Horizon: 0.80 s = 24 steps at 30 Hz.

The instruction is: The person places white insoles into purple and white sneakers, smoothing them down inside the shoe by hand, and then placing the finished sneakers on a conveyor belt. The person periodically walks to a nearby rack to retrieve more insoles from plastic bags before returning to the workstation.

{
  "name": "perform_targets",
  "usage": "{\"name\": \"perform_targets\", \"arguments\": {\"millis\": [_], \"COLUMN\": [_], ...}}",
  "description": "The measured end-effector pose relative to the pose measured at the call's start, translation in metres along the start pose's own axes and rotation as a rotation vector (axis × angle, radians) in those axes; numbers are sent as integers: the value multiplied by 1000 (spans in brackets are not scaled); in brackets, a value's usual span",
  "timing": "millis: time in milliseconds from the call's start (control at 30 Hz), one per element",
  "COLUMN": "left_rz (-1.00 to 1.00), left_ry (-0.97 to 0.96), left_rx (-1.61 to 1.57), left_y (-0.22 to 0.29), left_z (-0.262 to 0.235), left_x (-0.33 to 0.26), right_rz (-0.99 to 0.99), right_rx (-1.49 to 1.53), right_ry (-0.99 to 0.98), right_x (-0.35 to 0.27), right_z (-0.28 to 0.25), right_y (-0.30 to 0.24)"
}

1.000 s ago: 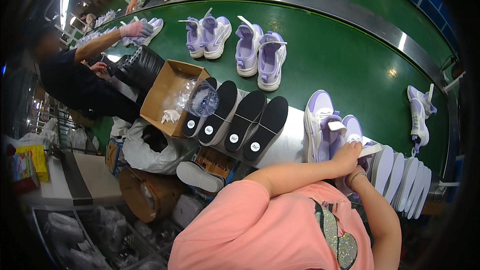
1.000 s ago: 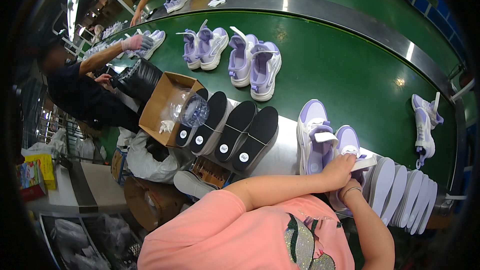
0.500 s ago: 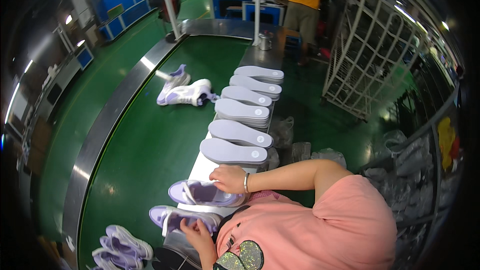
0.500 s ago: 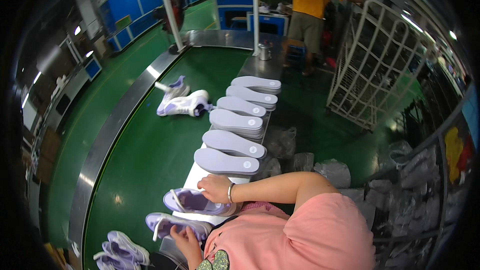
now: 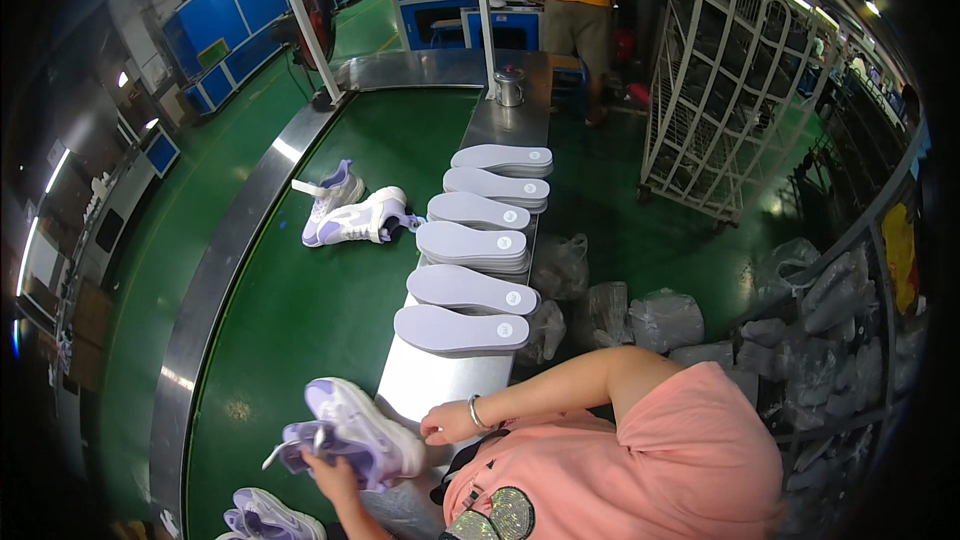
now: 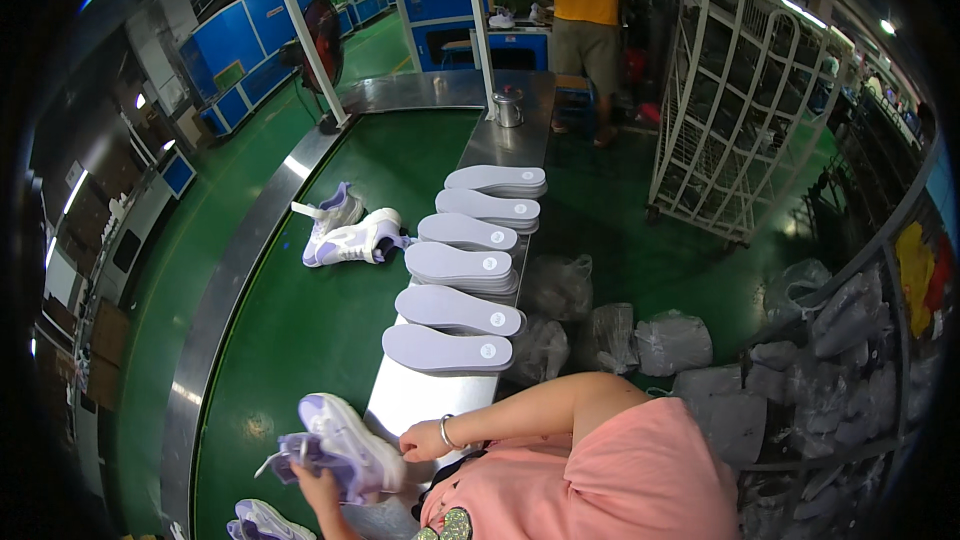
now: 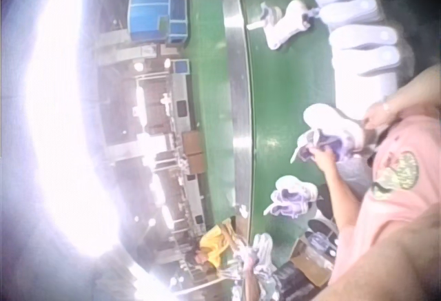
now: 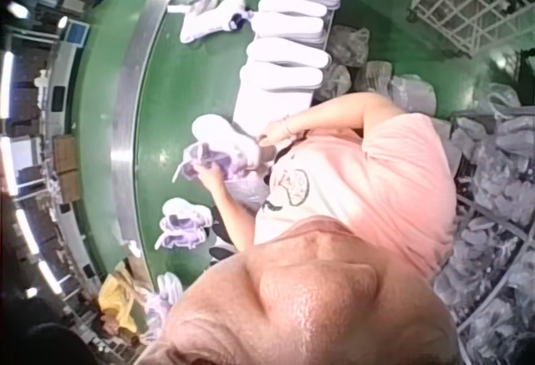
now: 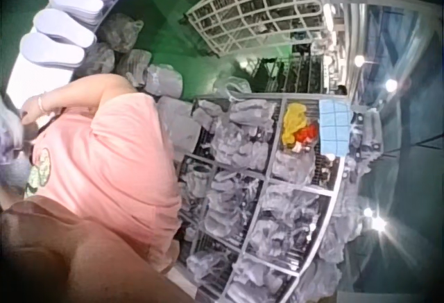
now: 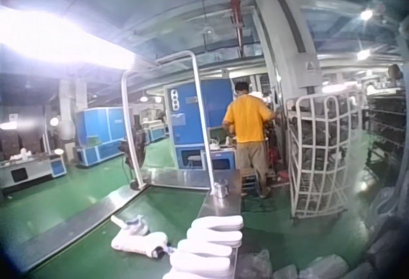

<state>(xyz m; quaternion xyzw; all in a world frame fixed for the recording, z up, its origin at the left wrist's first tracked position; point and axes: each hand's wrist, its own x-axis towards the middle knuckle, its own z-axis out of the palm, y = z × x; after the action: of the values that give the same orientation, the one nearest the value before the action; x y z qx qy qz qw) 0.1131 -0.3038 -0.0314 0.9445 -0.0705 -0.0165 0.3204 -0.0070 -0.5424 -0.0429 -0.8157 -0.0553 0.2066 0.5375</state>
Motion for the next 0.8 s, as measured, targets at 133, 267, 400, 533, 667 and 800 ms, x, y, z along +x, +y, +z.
{"name": "perform_targets", "arguments": {"millis": [133,267,400,533,667,800], "left_rz": [-10,-33,101,105,134,193], "left_ry": [219,261,415,251,122,84], "left_rx": [28,-120,-17,54,182,350], "left_y": [-50,-25,-7,3,15,11], "left_z": [-36,-59,-28,40,88,103], "left_x": [67,84,51,-3,-36,-43], "right_rz": [-40,-111,-112,118,355,455], "right_rx": [-152,-234,-469,-827,-1063,-1153], "right_ry": [-24,111,281,543,585,432], "right_x": [13,29,47,94,131,165], "right_z": [-39,-89,-166,-246,-303,-327], "right_y": [-4,26,21,38,46,68]}}
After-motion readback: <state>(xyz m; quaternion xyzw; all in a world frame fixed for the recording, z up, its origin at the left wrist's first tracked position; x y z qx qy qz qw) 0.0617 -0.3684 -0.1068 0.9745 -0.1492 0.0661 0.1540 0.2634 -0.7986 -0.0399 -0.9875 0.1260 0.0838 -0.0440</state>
